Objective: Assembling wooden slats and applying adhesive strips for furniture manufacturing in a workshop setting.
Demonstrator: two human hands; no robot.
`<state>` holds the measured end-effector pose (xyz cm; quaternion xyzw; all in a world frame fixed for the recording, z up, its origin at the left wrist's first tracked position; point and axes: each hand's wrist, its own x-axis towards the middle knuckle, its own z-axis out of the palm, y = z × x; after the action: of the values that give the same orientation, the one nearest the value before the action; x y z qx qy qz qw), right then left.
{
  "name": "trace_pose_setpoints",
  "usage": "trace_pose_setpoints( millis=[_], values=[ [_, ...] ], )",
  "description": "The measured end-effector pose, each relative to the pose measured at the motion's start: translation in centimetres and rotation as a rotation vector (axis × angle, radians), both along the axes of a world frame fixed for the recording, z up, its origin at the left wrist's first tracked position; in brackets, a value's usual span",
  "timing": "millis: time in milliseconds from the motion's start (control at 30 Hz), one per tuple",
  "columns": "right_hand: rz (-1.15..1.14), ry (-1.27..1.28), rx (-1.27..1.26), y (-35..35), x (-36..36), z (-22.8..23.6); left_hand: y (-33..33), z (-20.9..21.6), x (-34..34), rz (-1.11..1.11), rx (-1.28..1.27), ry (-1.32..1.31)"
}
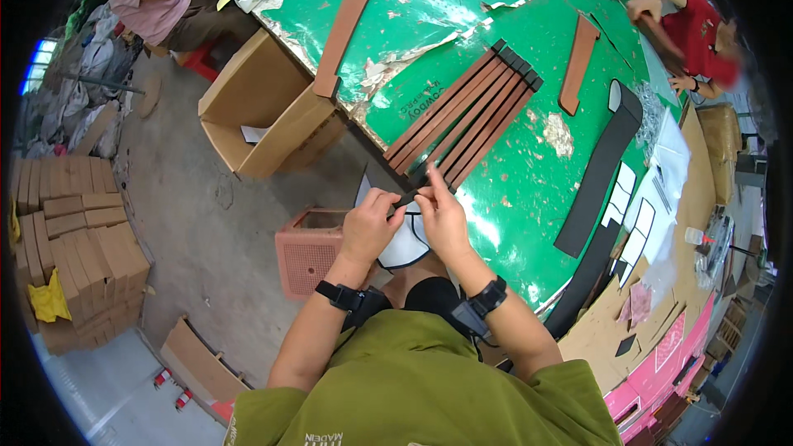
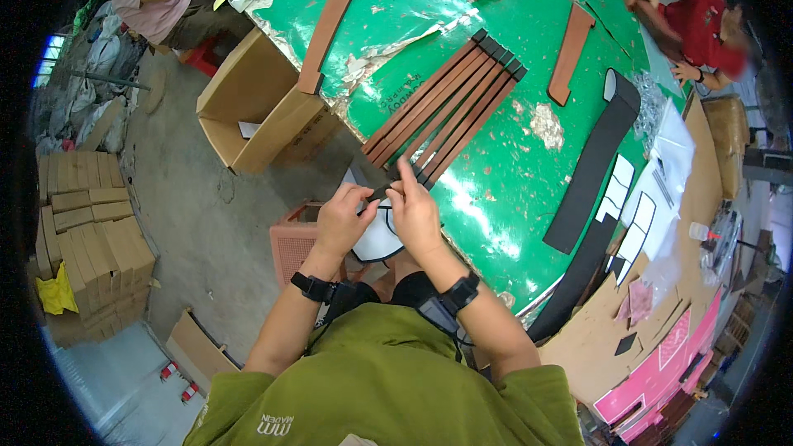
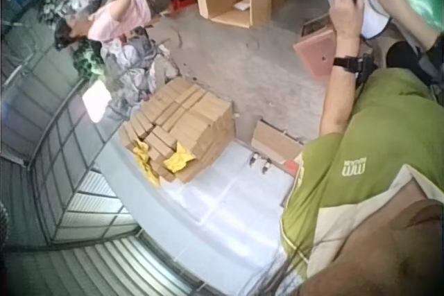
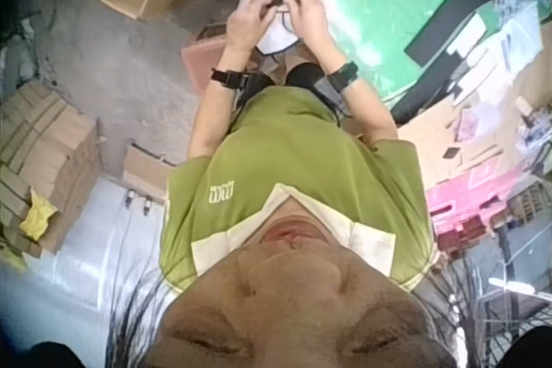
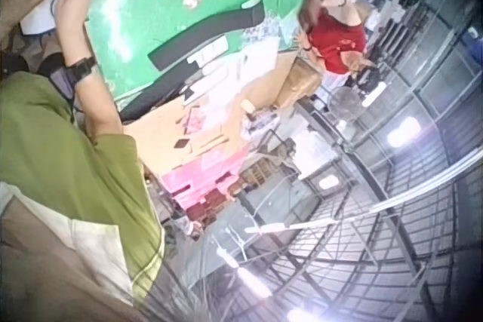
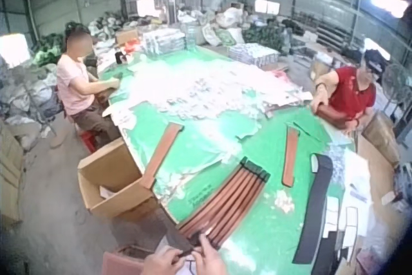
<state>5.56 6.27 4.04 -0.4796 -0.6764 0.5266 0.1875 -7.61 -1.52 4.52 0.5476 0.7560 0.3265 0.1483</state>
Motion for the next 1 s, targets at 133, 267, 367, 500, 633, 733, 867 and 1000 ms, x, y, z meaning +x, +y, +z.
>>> trace_pose_setpoints(
  millis=[133, 267, 367, 500, 633, 733, 867, 1000],
  values=[
    [0.05, -0.145, 0.581, 0.3, -2.0, -1.1, 0.6, -0.2, -0.2, 0.115, -0.063, 0.062],
    [0.13, -0.316, 0.656, 2.8, -2.5, -2.5, 0.0, -0.7, -1.2, 0.178, -0.141, 0.008],
    [0.196, -0.434, 0.647, 3.7, -2.8, -3.0, 0.8, -0.9, -1.3, 0.171, -0.121, -0.017],
    [0.205, -0.391, 0.685, 4.2, -2.2, -4.1, 2.9, -1.7, -0.6, 0.164, -0.101, -0.012],
    [0.19, -0.339, 0.71, 4.2, -1.5, -4.6, 4.4, -3.0, -0.1, 0.13, -0.071, 0.012],
    [0.181, -0.29, 0.661, 4.2, -1.5, -4.3, 4.9, -3.6, 0.1, 0.139, -0.082, 0.033],
    [0.164, -0.305, 0.642, 4.3, -1.5, -4.3, 5.0, -3.5, 0.2, 0.154, -0.1, 0.067],
    [0.161, -0.302, 0.658, 4.3, -1.5, -4.4, 5.0, -3.8, -0.3, 0.149, -0.061, 0.055]
  ],
)
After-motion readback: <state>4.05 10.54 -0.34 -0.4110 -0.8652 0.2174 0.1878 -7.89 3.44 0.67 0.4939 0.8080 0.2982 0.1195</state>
